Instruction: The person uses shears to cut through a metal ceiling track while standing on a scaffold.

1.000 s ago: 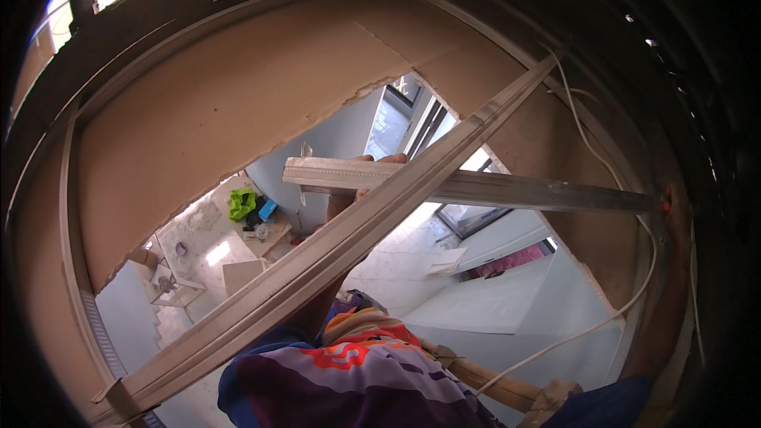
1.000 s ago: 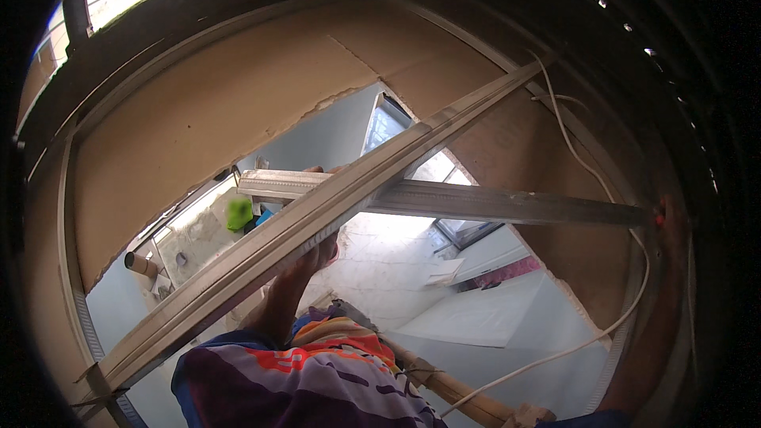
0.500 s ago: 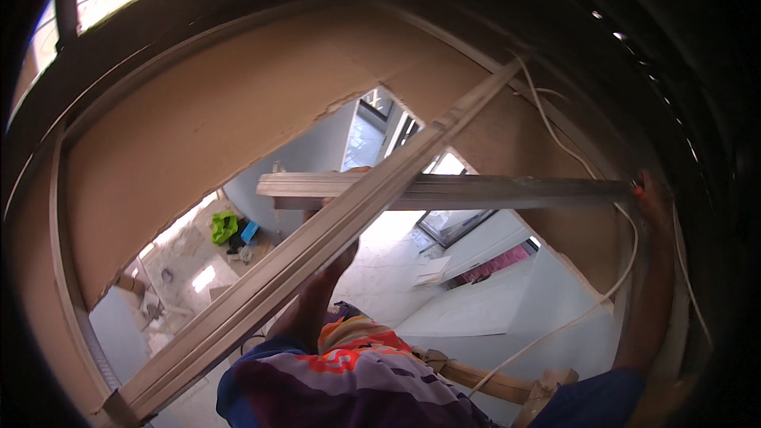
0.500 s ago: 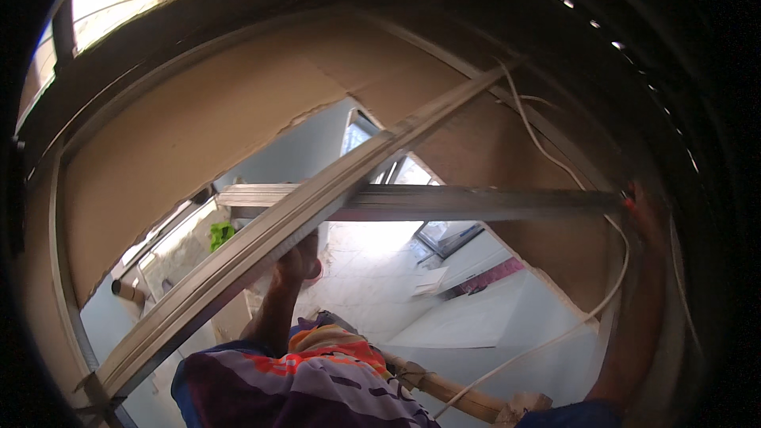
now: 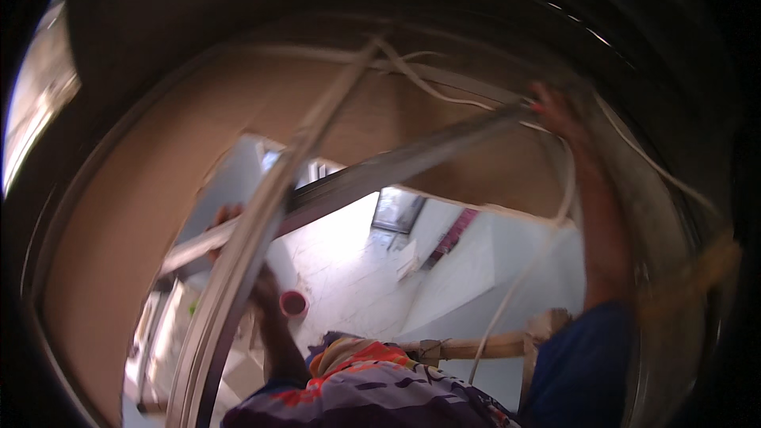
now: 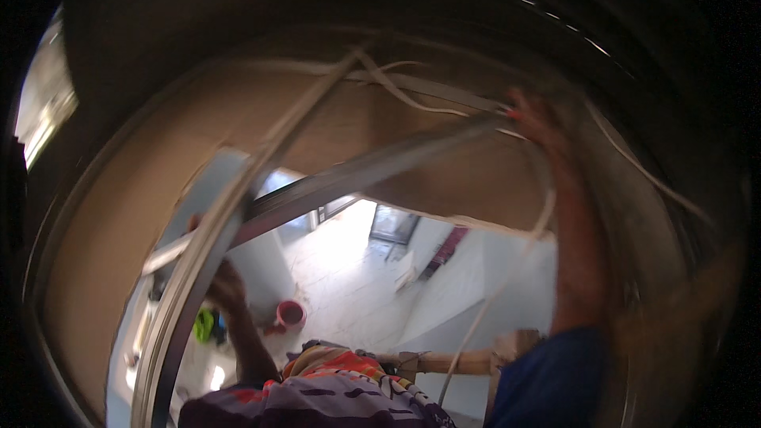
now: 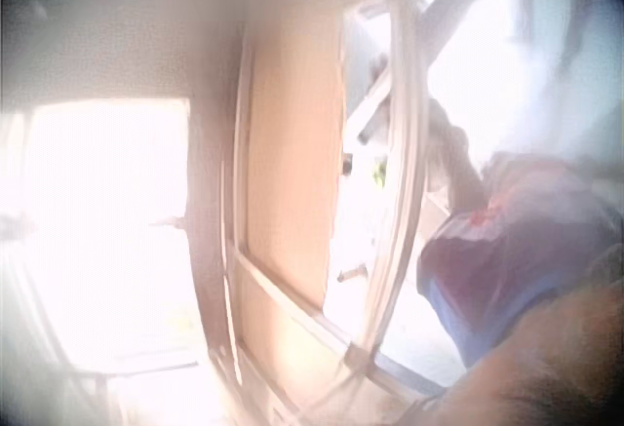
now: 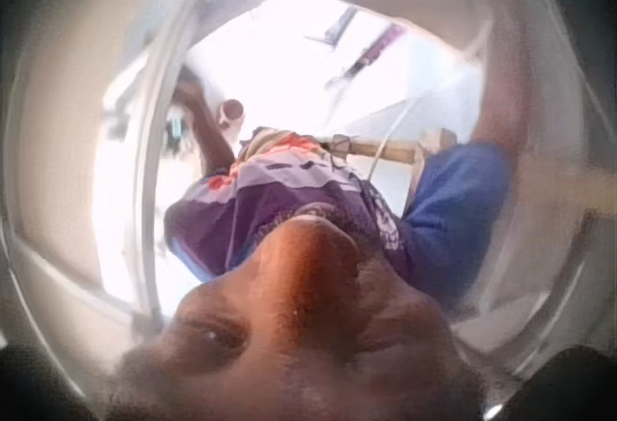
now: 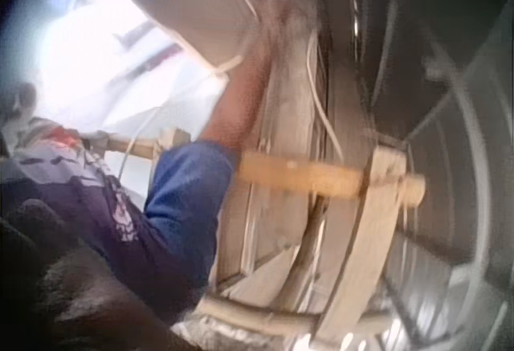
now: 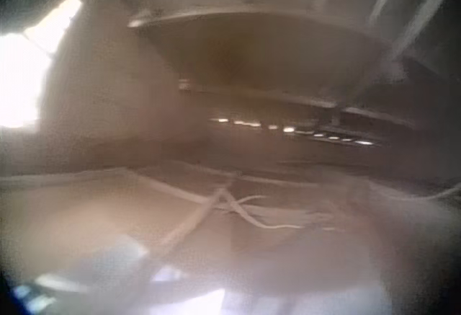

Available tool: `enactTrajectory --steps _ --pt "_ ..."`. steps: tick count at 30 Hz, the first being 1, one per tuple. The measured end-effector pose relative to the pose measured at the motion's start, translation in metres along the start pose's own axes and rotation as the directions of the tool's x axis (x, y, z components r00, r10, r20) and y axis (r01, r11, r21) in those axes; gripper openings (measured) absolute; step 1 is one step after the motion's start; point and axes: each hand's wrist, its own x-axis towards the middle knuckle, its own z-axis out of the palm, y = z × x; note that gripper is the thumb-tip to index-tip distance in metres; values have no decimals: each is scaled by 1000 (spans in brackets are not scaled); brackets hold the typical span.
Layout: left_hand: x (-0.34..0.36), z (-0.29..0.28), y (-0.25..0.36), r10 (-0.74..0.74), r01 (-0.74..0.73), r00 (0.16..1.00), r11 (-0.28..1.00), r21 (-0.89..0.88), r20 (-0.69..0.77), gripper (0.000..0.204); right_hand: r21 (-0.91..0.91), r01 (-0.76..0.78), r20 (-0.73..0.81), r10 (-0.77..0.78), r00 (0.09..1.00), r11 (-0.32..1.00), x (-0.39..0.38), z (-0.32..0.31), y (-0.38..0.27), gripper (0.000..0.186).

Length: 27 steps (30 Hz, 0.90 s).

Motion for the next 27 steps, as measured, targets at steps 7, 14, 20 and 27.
enactTrajectory --steps 7,14,20,27 --pt "16 4 7 7 -21 995 990 -140 -101 56 -85 -42 -173 27 984 996 -11 8 -32 39" --pt "28 5 -14 269 -268 963 955 130 9 43 -117 -110 -310 68 948 987 -21 18 -32 38" --pt "28 1 2 465 -391 803 -59 919 372 36 -76 -84 -354 52 934 994 -28 16 -40 32" --pt "22 1 8 560 -472 756 107 875 339 31 -97 -160 -435 102 895 982 -31 28 -42 26"
